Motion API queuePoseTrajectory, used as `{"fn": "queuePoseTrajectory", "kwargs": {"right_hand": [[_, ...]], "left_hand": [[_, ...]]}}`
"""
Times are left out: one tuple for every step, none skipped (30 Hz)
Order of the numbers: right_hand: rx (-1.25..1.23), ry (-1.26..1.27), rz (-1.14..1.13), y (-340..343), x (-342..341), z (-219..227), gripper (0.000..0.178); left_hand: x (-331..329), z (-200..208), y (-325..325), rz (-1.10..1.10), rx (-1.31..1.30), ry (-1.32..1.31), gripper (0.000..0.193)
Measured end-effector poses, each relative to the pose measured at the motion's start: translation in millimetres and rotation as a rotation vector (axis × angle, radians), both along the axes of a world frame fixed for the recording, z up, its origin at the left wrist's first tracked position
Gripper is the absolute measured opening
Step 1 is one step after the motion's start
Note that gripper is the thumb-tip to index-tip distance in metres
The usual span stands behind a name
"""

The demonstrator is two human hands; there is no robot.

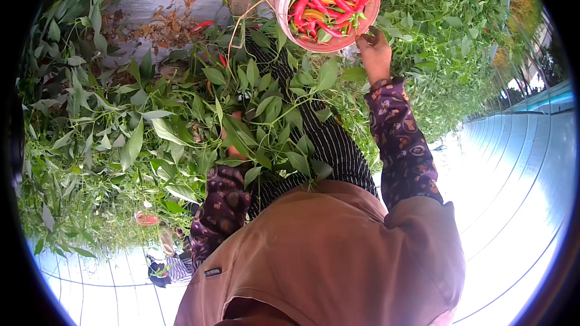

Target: The person harvests peppers by hand and using shears, placing them into a white bucket. The person reaches into the plants, selects ripe peppers, cuts or pulls them, and drops them into the bucket filled with red and green peppers.

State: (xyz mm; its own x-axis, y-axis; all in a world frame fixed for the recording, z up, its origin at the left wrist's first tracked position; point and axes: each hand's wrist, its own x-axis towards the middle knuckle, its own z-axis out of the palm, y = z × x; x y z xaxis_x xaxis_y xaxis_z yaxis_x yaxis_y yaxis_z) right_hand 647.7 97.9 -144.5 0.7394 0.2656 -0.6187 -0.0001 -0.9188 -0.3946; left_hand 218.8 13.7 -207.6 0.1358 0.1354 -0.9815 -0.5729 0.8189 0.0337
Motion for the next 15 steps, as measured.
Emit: {"fn": "queuePoseTrajectory", "kwargs": {"right_hand": [[-0.004, -0.105, 0.043, -0.4, -4.7, -1.4, 0.047], [0.019, -0.193, 0.336, 2.0, -10.5, -2.9, 0.045], [-0.021, -0.292, 0.569, 7.6, -17.8, -5.3, 0.043], [-0.024, -0.415, 0.805, 15.6, -26.6, -9.1, 0.04], [-0.115, -0.352, 0.907, 26.5, -38.2, -16.3, 0.033], [-0.092, -0.328, 1.055, 37.4, -51.5, -22.6, 0.025], [-0.223, -0.313, 1.097, 48.7, -63.7, -28.8, 0.022], [-0.274, -0.314, 1.183, 61.2, -74.6, -37.6, 0.019], [-0.4, -0.266, 1.258, 71.9, -83.9, -43.1, 0.016], [-0.218, -0.337, 1.195, 79.6, -93.1, -43.8, 0.015], [-0.116, -0.352, 1.119, 87.2, -101.4, -42.7, 0.014], [-0.094, -0.326, 1.019, 95.3, -108.7, -39.8, 0.013], [0.19, -0.351, 0.949, 104.7, -115.4, -35.8, 0.013], [0.315, -0.251, 0.865, 117.1, -120.3, -31.5, 0.015], [0.347, -0.174, 0.777, 131.3, -126.0, -25.3, 0.013]], "left_hand": [[-0.3, -1.8, -1.3, -0.092, 0.034, 0.037, 0.036], [-1.3, -1.9, -2.9, -0.048, -0.008, 0.026, 0.038], [-2.2, -2.9, -3.7, -0.003, -0.051, 0.017, 0.039], [-3.9, -2.7, -4.7, 0.179, -0.17, -0.041, 0.041], [-5.2, -2.8, -5.0, 0.361, -0.289, -0.1, 0.043], [-6.6, -3.1, -4.9, 0.352, -0.293, -0.129, 0.045], [-7.5, -3.2, -4.5, 0.343, -0.297, -0.159, 0.047], [-8.1, -3.3, -3.6, 0.334, -0.298, -0.189, 0.05], [-8.6, -2.4, -2.7, 0.146, -0.177, -0.126, 0.05], [-8.4, -1.7, -1.2, -0.041, -0.053, -0.06, 0.05], [-8.5, 0.8, 0.0, -0.243, 0.041, 0.067, 0.05], [-8.1, 2.4, 1.3, -0.432, 0.236, 0.083, 0.05], [-8.4, 6.8, 1.9, -0.645, 0.387, 0.153, 0.05], [-7.7, 9.0, 2.5, -0.204, 0.122, -0.009, 0.047], [-7.0, 12.7, 2.6, 0.267, -0.16, -0.071, 0.045]]}}
